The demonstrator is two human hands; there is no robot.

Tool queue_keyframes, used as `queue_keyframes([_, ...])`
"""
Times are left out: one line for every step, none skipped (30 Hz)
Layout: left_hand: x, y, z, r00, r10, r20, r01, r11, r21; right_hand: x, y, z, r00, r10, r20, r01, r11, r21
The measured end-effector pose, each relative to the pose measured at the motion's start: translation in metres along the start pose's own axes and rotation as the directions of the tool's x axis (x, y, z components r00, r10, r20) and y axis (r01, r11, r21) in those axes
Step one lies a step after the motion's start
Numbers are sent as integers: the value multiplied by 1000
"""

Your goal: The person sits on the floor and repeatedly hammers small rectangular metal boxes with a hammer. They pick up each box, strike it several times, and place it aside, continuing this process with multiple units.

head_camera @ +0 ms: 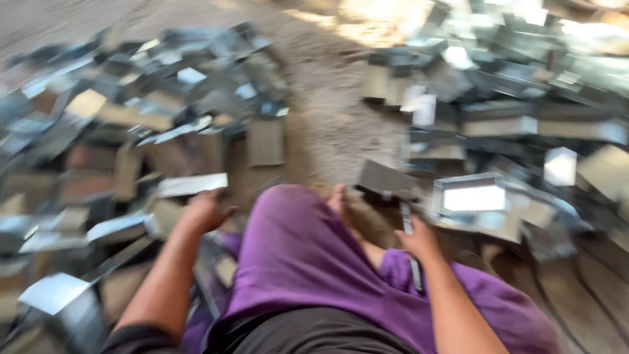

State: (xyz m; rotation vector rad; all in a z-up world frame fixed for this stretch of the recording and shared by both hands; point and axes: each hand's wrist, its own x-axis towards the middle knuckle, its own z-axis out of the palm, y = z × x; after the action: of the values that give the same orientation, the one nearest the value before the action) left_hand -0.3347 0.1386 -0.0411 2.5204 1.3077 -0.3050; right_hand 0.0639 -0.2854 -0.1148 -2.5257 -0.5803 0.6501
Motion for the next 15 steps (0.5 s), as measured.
queue_keyframes([-7,-4,9,994,-13,105,13,1000,-1,1,-1,-2,1000,-4,11,4,1000,-12])
queue_keyframes([-12,0,19,978,-62,201,52,997,53,-2,-2,-6,1000,5,3,-5,1000,-21])
queue_keyframes([-19,3,28,949,-116,295,88,990,106,-2,-6,-7,1000,26,18,-26,1000,-5])
queue_keyframes([-27,4,37,972,-81,220,77,997,27,-7,-5,-10,998,63,26,-64,998,12])
queue_keyframes([-35,5,45,989,-54,138,62,997,-50,-10,-6,-13,997,64,34,-65,998,25])
queue_keyframes([-33,8,50,989,-96,116,103,993,-61,-15,-6,-17,997,70,36,-72,997,43])
queue_keyframes([-29,10,54,986,-138,96,145,987,-71,-19,-8,-18,996,76,38,-79,995,61])
queue_keyframes([-24,10,55,982,-172,74,178,980,-84,-20,-11,-18,994,101,46,-104,992,66])
queue_keyframes([-20,7,56,973,-213,93,223,968,-119,-18,-15,-17,991,126,54,-129,989,70])
queue_keyframes([-10,7,53,964,-242,110,257,954,-151,-18,-15,-18,986,155,54,-159,984,81])
queue_keyframes([-2,8,50,954,-271,128,291,939,-183,-18,-13,-18,988,145,60,-151,982,111])
queue_keyframes([4,11,45,958,-265,110,282,943,-176,-18,-10,-18,988,139,62,-147,979,143])
queue_keyframes([8,13,38,961,-259,93,272,947,-169,-17,-7,-17,989,133,63,-143,974,175])
queue_keyframes([13,18,27,966,-248,71,256,952,-165,-13,-4,-16,983,148,110,-174,940,292])
queue_keyframes([15,24,13,975,-220,23,221,964,-150,-7,-2,-14,976,153,157,-205,892,404])
